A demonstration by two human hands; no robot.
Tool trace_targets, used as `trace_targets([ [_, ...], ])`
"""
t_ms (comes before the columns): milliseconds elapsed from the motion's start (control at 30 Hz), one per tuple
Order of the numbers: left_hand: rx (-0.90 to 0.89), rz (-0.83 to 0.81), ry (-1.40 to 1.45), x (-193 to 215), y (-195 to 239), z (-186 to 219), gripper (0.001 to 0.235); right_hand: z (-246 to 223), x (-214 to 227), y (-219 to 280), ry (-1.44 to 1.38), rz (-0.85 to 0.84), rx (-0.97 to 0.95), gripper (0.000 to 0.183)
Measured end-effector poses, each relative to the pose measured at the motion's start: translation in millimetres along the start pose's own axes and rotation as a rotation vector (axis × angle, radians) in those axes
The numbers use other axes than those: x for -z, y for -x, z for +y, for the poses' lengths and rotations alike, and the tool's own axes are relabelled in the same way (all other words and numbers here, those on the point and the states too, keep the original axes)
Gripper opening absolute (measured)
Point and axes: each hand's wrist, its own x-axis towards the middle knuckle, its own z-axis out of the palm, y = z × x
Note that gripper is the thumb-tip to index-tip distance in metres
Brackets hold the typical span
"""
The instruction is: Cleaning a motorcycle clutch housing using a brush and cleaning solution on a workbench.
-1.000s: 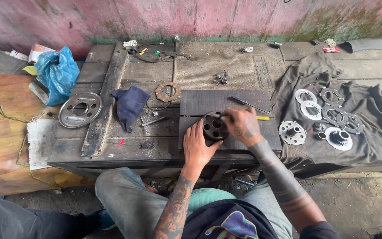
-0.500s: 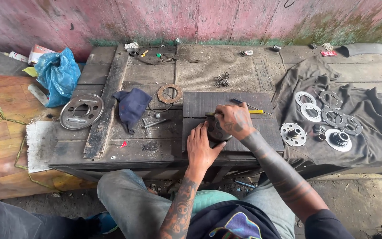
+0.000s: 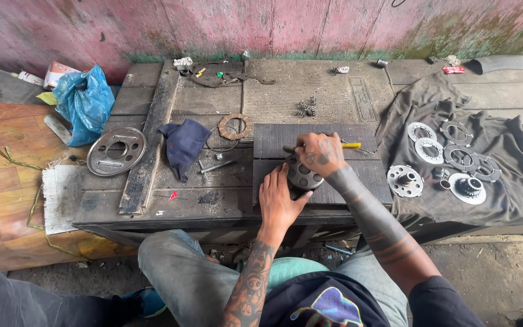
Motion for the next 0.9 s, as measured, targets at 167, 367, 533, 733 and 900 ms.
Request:
trace_targets([
  [167,0.004,-0.008,0.009,-1.6,-1.0,-1.3,0.093,-6.6,-0.5,-8.4,0.006,-0.048,-0.004,0.017],
  [367,0.038,-0.049,0.074,7.8,-2.4,5.8,0.098,26.5,-3.7,16.0,-0.086,0.102,-0.086,0.014],
  [533,-0.055,0.024,0.233,22.4,-8.4,5.9,0.102,34.0,5.6,55.7,-0.185,0.216,-0.186,0.012],
  [733,-0.399,0.140,0.147,20.0,-12.3,-1.5,0.098,11.4,69.9,74.2,-0.503,0.309,-0.218,0.010],
  [900,-0.561,0.081,-0.045,6.4,-13.4,0.9,0.095,2.8,78.9,80.0,-0.661,0.287,-0.182,0.008],
])
